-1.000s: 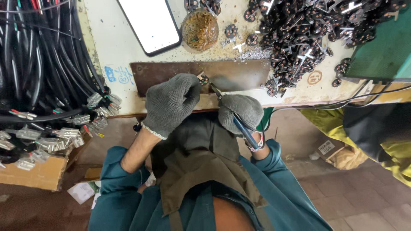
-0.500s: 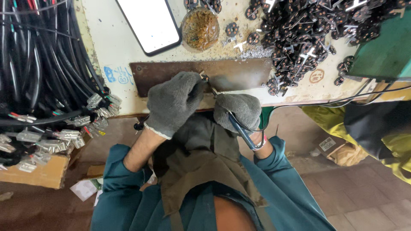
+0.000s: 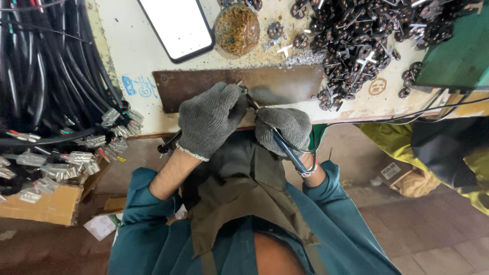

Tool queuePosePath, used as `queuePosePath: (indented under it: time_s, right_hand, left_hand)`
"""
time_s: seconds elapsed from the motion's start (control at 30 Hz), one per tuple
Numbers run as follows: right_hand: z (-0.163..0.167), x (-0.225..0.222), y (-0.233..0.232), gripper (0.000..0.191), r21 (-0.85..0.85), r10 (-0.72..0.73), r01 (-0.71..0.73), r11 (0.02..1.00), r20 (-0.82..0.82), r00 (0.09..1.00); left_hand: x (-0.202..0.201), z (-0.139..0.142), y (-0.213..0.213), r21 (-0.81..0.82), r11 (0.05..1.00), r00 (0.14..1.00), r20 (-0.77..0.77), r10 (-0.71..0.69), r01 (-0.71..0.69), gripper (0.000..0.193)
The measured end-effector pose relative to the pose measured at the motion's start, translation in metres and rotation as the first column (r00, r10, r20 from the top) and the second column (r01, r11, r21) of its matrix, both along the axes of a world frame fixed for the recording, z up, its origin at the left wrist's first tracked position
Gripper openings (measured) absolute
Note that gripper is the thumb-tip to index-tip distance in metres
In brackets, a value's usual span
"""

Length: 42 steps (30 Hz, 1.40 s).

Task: The person solders the ends of small colored wires onto connector terminals at a workbench. They hold a wire in one hand and a soldering iron in the other, apply solder to each joint, then set the finished connector aside and pick up the next wire, repeating the cycle.

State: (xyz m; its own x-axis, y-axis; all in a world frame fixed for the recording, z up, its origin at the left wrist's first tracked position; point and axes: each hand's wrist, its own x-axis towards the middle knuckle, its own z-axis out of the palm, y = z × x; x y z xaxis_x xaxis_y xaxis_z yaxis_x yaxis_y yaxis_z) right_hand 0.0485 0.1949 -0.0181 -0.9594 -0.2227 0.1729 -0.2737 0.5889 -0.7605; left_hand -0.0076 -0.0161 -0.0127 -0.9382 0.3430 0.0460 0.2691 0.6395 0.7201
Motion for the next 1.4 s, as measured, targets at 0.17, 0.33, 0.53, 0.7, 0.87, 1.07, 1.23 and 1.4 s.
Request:
queuePosePath:
  time_s: [0.17, 0.33, 0.53, 0.7, 0.87, 1.07, 1.23, 1.4]
  right_hand:
    - [0.005, -0.002, 0.0, 0.019, -0.005, -0.04, 0.04, 0.999, 0.042, 0.998]
    - [0.001, -0.006, -0.005, 0.011, -0.13, -0.016, 0.039, 0.991, 0.177, 0.984]
    - [-0.007, -0.003, -0.008, 0.015, 0.261, -0.147, 0.123, 0.957, 0.072, 0.987]
    - [-0.006, -0.005, -0.005, 0.018, 0.025, -0.081, 0.082, 0.996, -0.067, 0.994]
    - [-0.001, -0.001, -0.004, 0.02, -0.022, -0.047, 0.047, 0.999, 0.013, 0.999]
    - [-0.019, 0.008, 0.003, 0.015, -0.182, -0.156, 0.179, 0.967, 0.133, 0.979]
    - [-0.03, 0.02, 0.016, 0.027, -0.392, -0.257, 0.835, 0.385, 0.824, 0.505]
    - [-0.023, 0.058, 0.044, 0.024, -0.273, -0.515, 0.499, 0.822, 0.016, 0.857]
  left_hand:
    - [-0.001, -0.001, -0.002, 0.008, 1.0, 1.0, -0.002, -0.002, 0.002, 0.018]
    - [-0.002, -0.003, -0.002, 0.002, 1.0, 1.0, 0.016, -0.013, 0.013, 0.022]
    - [-0.001, -0.004, -0.003, 0.034, 0.999, 0.998, 0.05, -0.024, 0.023, 0.026]
    - [-0.002, -0.005, -0.004, 0.009, 1.0, 0.999, 0.032, -0.016, 0.016, 0.024]
    - [-0.001, -0.006, -0.003, -0.005, 1.0, 0.997, 0.065, -0.028, 0.029, 0.021]
    - [-0.003, -0.006, -0.003, 0.031, 0.999, 0.999, 0.029, -0.025, 0.024, 0.024]
    - [-0.005, -0.003, -0.005, 0.079, 0.996, 0.998, 0.054, -0.034, 0.03, 0.025]
    - [-0.002, 0.002, -0.009, 0.071, 0.997, 0.993, 0.119, -0.016, 0.008, 0.017]
